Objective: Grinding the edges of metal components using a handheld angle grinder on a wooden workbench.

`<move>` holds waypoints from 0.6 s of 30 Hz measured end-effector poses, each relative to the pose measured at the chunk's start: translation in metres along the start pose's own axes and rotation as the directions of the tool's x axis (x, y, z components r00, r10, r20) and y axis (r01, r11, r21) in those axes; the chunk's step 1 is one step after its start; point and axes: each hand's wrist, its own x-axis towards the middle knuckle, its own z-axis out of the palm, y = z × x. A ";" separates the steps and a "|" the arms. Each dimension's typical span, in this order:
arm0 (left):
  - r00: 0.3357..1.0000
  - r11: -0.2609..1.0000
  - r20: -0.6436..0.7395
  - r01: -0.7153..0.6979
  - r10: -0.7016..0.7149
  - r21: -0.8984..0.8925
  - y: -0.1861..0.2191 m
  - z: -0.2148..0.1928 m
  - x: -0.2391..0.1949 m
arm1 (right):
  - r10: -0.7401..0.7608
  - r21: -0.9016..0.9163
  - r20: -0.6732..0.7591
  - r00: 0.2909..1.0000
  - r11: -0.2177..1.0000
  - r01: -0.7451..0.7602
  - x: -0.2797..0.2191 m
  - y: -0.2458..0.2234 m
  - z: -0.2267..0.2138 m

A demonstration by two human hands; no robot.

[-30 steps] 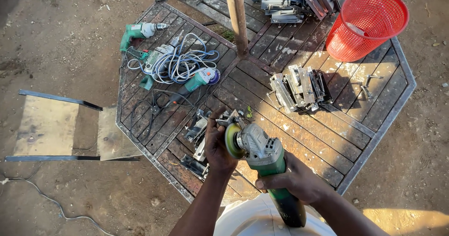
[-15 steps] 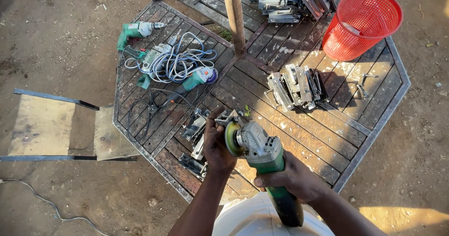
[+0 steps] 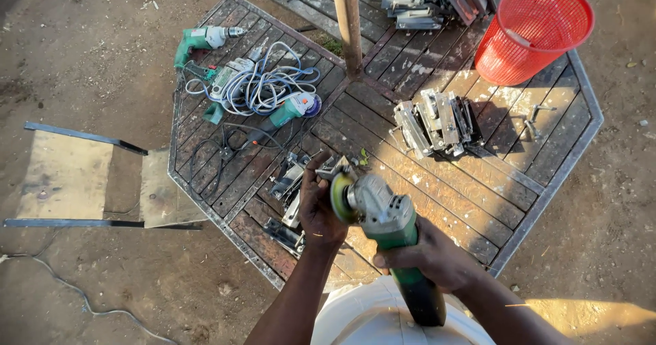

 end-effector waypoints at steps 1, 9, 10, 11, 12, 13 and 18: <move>1.000 1.000 -0.001 0.002 -0.002 0.000 0.000 0.000 -0.001 | 0.001 0.001 -0.002 1.000 1.000 -0.001 -0.001 0.001 -0.001; 1.000 1.000 0.001 -0.013 0.013 -0.010 -0.003 -0.003 0.000 | 0.005 -0.005 0.034 0.999 1.000 -0.005 -0.001 -0.002 0.000; 1.000 1.000 0.000 -0.015 0.015 -0.009 0.000 -0.001 -0.001 | 0.006 -0.004 0.036 0.999 1.000 -0.005 -0.002 -0.003 0.002; 1.000 0.999 -0.017 -0.014 0.015 0.029 0.001 0.001 -0.002 | 0.038 -0.023 0.024 0.999 0.999 -0.037 -0.003 -0.004 0.002; 0.999 0.998 -0.034 -0.013 0.015 0.066 0.002 0.003 -0.002 | 0.069 -0.042 0.011 0.998 0.997 -0.069 -0.005 -0.006 0.003; 0.999 0.998 -0.036 -0.013 0.016 0.065 0.001 0.001 -0.002 | 0.072 -0.042 0.011 0.997 0.997 -0.071 -0.003 -0.005 0.000; 0.999 0.998 -0.026 -0.039 0.040 0.059 0.003 0.001 -0.001 | 0.009 -0.017 0.084 0.996 1.000 -0.007 -0.003 -0.002 0.000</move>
